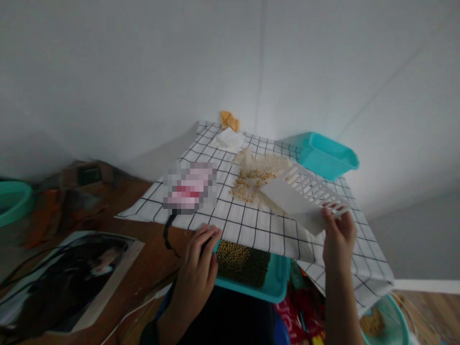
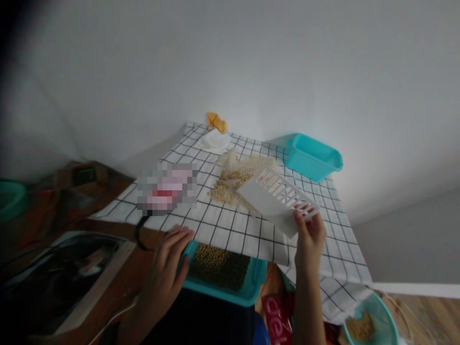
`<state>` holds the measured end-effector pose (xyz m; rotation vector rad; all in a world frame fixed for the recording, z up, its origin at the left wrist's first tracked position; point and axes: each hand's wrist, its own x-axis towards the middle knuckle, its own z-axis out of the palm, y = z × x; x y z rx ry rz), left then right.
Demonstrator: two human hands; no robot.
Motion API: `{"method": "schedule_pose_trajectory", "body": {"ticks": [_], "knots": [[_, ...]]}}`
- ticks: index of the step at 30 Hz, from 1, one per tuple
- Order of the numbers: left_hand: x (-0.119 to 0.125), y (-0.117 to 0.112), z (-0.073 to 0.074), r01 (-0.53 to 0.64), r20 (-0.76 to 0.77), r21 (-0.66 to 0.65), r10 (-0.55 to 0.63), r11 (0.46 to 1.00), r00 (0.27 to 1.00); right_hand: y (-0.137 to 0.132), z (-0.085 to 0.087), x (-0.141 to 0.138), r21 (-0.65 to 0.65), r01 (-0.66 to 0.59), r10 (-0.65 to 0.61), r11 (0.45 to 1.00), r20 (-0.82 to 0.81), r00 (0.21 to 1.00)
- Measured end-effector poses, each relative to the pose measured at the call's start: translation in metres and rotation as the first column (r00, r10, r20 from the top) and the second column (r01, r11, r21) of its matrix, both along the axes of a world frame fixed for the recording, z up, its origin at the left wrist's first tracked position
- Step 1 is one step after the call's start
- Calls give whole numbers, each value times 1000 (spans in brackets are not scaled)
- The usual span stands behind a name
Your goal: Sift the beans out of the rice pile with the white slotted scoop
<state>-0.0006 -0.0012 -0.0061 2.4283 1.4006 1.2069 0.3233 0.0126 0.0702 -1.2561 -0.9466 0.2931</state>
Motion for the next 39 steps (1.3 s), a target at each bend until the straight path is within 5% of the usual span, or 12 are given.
{"method": "schedule_pose_trajectory", "body": {"ticks": [5,13,20,39], "knots": [[-1,1,-2,-13,-25,23,13,1000,1000,64,9,44,82,33,-30,996,-41,999],[-2,3,-3,-64,-99,104,74,993,992,144,-1,66,-101,-196,194,975,-30,981],[-6,3,-9,-64,-97,89,72,994,993,141,-11,63,-175,-291,285,941,-56,957],[-7,3,-15,-75,-21,62,76,995,997,129,1,54,-144,-347,344,927,-44,938]]}}
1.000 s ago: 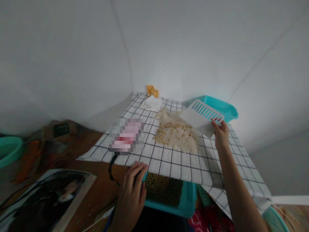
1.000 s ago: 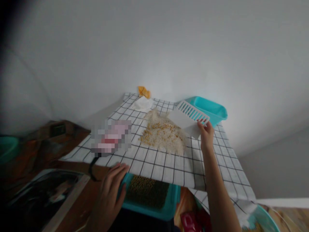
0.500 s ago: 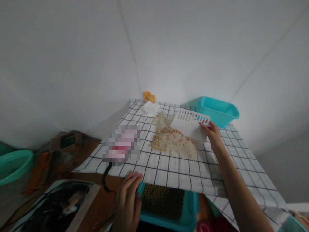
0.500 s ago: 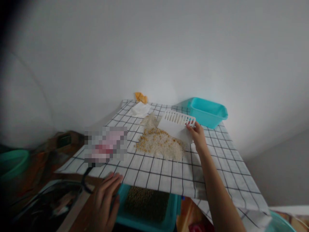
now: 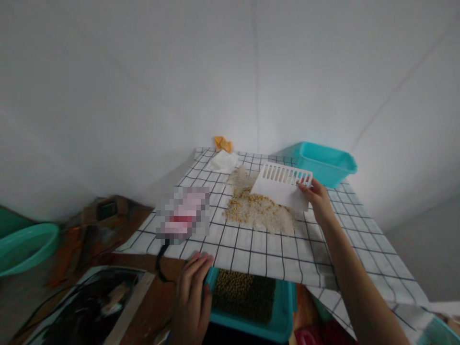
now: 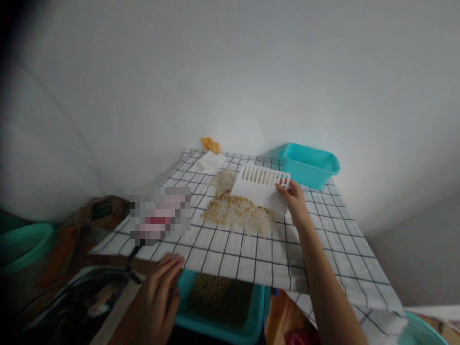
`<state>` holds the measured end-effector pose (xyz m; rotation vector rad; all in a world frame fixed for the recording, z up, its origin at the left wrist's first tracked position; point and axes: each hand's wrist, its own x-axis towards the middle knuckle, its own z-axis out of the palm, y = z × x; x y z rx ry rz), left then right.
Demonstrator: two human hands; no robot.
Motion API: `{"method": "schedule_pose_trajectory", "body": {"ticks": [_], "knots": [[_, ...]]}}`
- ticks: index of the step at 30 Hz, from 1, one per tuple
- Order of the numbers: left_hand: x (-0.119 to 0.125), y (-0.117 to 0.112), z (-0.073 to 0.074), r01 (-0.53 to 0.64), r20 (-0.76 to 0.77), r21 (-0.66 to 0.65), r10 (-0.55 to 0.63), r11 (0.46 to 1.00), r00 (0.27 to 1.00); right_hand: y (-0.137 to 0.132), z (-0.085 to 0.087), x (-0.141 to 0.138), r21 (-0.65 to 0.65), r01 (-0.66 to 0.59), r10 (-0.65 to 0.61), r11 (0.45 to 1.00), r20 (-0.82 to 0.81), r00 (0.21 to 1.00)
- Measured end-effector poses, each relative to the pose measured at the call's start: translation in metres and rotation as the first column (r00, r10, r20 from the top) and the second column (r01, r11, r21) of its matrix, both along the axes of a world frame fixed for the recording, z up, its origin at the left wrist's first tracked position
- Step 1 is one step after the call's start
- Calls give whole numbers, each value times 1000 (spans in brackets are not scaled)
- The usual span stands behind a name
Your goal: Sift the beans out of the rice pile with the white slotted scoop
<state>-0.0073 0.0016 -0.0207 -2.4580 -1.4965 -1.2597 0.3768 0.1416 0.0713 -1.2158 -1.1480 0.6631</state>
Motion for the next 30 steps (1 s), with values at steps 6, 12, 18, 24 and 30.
{"method": "schedule_pose_trajectory", "body": {"ticks": [6,12,18,24,30], "knots": [[-2,1,-3,24,-20,-11,-24,1000,1000,-3,4,-6,21,-2,2,1000,-23,1000],[0,1,1,31,-34,4,-31,1000,999,-6,7,-10,48,-35,37,998,-56,998],[4,1,5,33,-20,26,-32,999,999,-8,8,-11,47,-7,12,999,-115,993],[4,2,5,53,-15,28,-53,998,998,-7,8,-9,42,20,-13,999,-145,989],[3,1,4,53,-12,-8,-54,999,998,-21,16,-11,98,102,-84,990,-176,981]]}}
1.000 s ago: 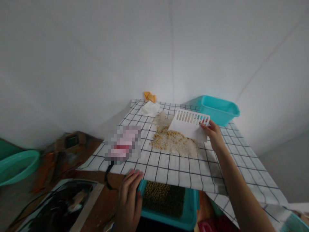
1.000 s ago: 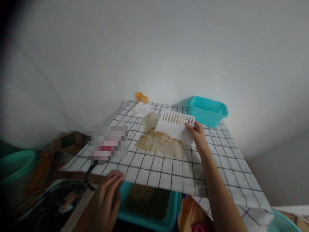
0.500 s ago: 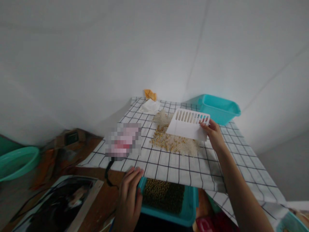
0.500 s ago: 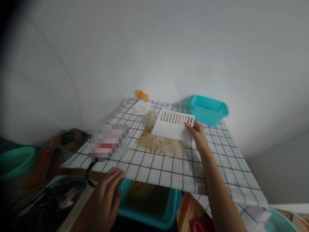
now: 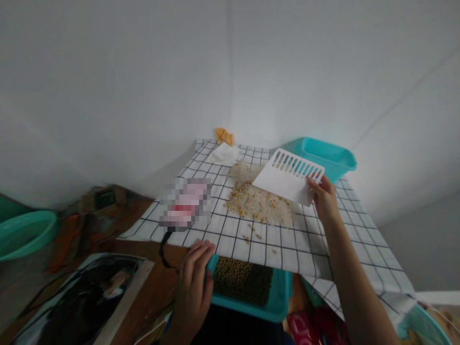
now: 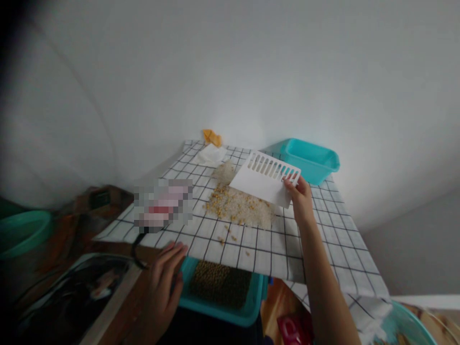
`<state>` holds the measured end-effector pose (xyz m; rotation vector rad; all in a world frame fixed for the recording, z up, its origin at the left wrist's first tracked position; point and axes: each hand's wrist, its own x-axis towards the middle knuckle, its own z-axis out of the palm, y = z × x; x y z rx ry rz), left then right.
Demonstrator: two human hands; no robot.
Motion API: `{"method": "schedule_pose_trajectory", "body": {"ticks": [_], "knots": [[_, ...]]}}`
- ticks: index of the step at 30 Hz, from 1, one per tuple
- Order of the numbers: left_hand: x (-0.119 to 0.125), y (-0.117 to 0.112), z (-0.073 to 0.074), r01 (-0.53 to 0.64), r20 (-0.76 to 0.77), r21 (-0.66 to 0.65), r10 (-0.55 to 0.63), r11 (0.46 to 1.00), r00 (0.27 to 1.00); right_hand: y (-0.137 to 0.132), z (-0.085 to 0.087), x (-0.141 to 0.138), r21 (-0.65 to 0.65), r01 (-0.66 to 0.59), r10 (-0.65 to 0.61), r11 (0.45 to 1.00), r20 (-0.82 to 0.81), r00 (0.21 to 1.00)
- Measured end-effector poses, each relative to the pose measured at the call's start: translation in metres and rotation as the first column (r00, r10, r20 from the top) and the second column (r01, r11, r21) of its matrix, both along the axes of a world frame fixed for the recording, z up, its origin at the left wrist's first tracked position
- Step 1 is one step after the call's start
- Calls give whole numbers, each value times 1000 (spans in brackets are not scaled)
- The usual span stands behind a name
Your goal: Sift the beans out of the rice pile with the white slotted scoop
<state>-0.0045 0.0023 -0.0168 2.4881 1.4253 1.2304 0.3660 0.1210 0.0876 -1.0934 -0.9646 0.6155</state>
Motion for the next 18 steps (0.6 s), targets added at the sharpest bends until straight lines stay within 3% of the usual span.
{"method": "schedule_pose_trajectory", "body": {"ticks": [5,11,14,18], "knots": [[2,-1,1,13,21,-17,-13,1000,1000,-61,-3,-8,12,152,-152,988,-34,988],[2,-2,-2,25,72,-38,-22,999,997,-147,-31,-18,-83,306,-310,948,-49,949],[3,-2,-3,36,92,-49,-31,998,995,-165,-42,-19,-139,324,-332,936,-33,943],[4,-1,-3,42,94,-57,-37,997,995,-164,-45,-20,-163,301,-302,939,20,953]]}}
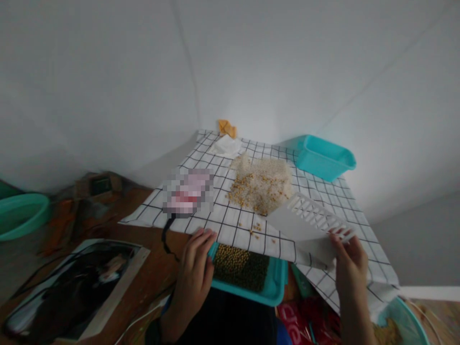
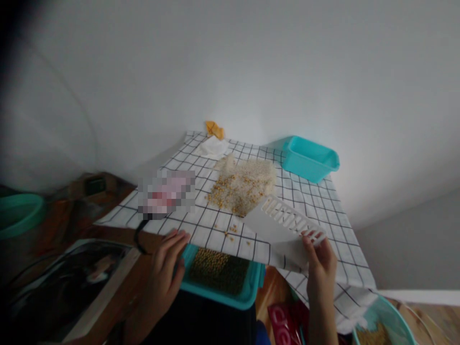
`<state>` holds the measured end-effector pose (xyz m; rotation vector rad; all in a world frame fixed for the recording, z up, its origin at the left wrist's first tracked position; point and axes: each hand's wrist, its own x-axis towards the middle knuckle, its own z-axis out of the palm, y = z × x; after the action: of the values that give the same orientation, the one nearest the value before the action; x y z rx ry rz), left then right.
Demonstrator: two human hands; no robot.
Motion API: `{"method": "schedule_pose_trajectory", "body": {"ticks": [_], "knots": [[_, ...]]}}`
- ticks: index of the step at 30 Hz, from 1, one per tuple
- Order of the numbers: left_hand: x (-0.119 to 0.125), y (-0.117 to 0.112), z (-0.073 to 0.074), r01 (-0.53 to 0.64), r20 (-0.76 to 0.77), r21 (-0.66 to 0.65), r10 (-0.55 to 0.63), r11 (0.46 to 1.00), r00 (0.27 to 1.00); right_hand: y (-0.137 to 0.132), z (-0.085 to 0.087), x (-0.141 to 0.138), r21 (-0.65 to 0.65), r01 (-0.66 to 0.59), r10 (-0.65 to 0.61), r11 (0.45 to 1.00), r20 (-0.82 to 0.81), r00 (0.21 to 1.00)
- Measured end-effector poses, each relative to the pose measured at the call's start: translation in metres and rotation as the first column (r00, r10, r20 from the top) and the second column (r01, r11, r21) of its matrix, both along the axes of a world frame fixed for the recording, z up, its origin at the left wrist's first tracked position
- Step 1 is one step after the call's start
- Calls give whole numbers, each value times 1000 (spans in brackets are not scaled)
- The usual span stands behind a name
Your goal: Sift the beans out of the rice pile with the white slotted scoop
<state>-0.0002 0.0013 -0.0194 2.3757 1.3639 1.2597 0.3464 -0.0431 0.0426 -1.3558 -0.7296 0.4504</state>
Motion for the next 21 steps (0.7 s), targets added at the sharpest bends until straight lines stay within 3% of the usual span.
{"method": "schedule_pose_trajectory", "body": {"ticks": [21], "knots": [[1,-1,-1,0,5,-12,1,1000,1000,27,10,-31,-93,-222,233,971,130,964]]}}
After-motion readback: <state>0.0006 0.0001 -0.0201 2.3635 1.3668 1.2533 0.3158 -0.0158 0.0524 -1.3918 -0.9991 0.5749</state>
